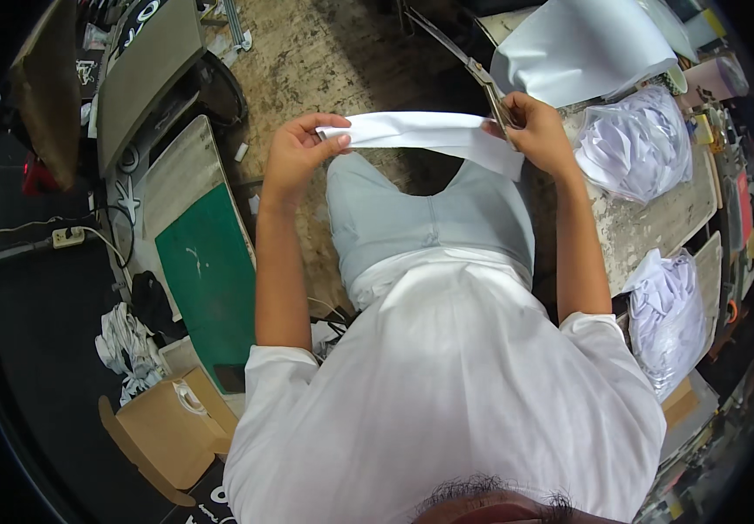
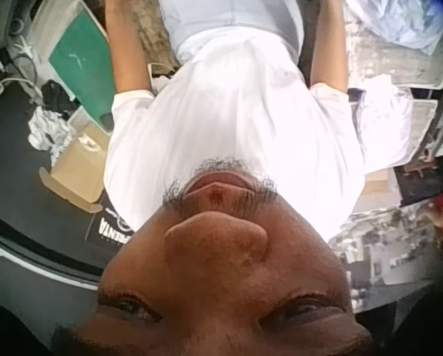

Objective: Cutting a strip of white fabric from a roll using scissors.

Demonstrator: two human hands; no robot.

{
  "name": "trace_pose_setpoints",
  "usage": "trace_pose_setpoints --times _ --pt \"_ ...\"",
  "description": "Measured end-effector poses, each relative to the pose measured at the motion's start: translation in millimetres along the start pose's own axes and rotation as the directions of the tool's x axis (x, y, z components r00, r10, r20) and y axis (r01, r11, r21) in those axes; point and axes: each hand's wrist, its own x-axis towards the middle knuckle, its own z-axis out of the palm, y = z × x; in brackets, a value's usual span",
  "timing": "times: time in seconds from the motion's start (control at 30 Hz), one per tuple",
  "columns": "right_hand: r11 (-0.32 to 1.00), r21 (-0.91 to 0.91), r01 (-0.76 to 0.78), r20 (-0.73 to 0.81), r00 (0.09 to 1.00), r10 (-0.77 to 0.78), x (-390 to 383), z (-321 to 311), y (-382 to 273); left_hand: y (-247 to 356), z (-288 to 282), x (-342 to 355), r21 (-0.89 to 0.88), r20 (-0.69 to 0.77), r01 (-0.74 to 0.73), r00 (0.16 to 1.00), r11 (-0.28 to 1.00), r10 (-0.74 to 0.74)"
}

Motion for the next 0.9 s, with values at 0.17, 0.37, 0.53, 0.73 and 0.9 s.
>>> trace_pose_setpoints --times 0.17,0.37,0.53,0.73,0.9 --pt "0.952 0.270 0.144 -0.162 0.981 -0.102 -11 46 -22 14 27 -4 -0.026 0.096 0.011 0.995 1.000 -0.009" --pt "0.942 0.273 0.197 0.104 0.967 -0.232 -10 76 -77 15 47 -4 -0.084 0.075 -0.057 0.995 0.995 0.064" --pt "0.926 0.177 0.334 -0.062 0.943 -0.328 -6 98 -71 4 43 -9 -0.122 0.014 -0.038 0.999 0.992 0.040" --pt "0.947 0.140 0.288 0.019 0.956 -0.293 0 101 -79 1 41 -14 -0.199 -0.101 -0.030 0.995 0.980 0.010" --pt "0.869 0.463 0.172 0.067 0.971 -0.228 9 100 -70 -6 34 -15 -0.239 -0.063 -0.051 0.997 0.970 0.037"
